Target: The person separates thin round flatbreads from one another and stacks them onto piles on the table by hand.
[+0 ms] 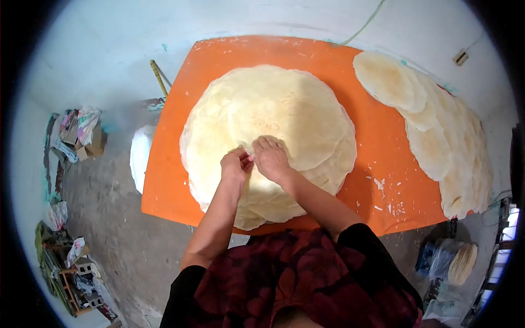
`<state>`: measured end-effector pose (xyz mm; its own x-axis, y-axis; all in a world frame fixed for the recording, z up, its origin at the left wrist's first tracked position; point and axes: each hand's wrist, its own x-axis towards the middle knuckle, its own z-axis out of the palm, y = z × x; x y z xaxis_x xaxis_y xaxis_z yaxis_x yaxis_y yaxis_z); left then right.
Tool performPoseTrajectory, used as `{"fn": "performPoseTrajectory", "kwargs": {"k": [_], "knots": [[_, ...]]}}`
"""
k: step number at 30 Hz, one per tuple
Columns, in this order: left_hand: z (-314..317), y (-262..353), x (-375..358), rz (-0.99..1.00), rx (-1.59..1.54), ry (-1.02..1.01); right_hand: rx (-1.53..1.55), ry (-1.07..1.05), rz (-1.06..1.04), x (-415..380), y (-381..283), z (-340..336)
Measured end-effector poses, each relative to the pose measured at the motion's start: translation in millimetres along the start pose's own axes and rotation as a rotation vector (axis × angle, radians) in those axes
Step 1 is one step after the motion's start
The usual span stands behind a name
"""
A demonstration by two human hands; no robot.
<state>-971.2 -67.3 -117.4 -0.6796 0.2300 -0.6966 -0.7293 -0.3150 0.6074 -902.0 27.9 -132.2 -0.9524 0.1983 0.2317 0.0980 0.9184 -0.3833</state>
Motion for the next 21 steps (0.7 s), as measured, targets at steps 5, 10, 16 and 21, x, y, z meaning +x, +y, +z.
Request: {"fn": "performPoseTrajectory", "kwargs": {"k": [5, 10, 16, 21], "knots": [[8.1, 8.7, 9.0, -0.038, 0.172, -0.051, -0.015, 0.131, -0.011, -18.2, 0.1, -18.1], [19.9, 14.3, 10.9, -0.108, 0.273, -0.183, -0.045, 0.179, 0.038, -19.9, 25.0, -0.7], [-34.7, 19.6, -48.0, 0.000, 0.240, -0.249, 0.062, 0.094, 0.246, 46.0, 76.4, -99.3], [-127.5, -16.2, -70.5, 0.280, 0.332, 0.079, -0.296, 0.212, 0.105, 60.5, 10.2, -208.0]]}}
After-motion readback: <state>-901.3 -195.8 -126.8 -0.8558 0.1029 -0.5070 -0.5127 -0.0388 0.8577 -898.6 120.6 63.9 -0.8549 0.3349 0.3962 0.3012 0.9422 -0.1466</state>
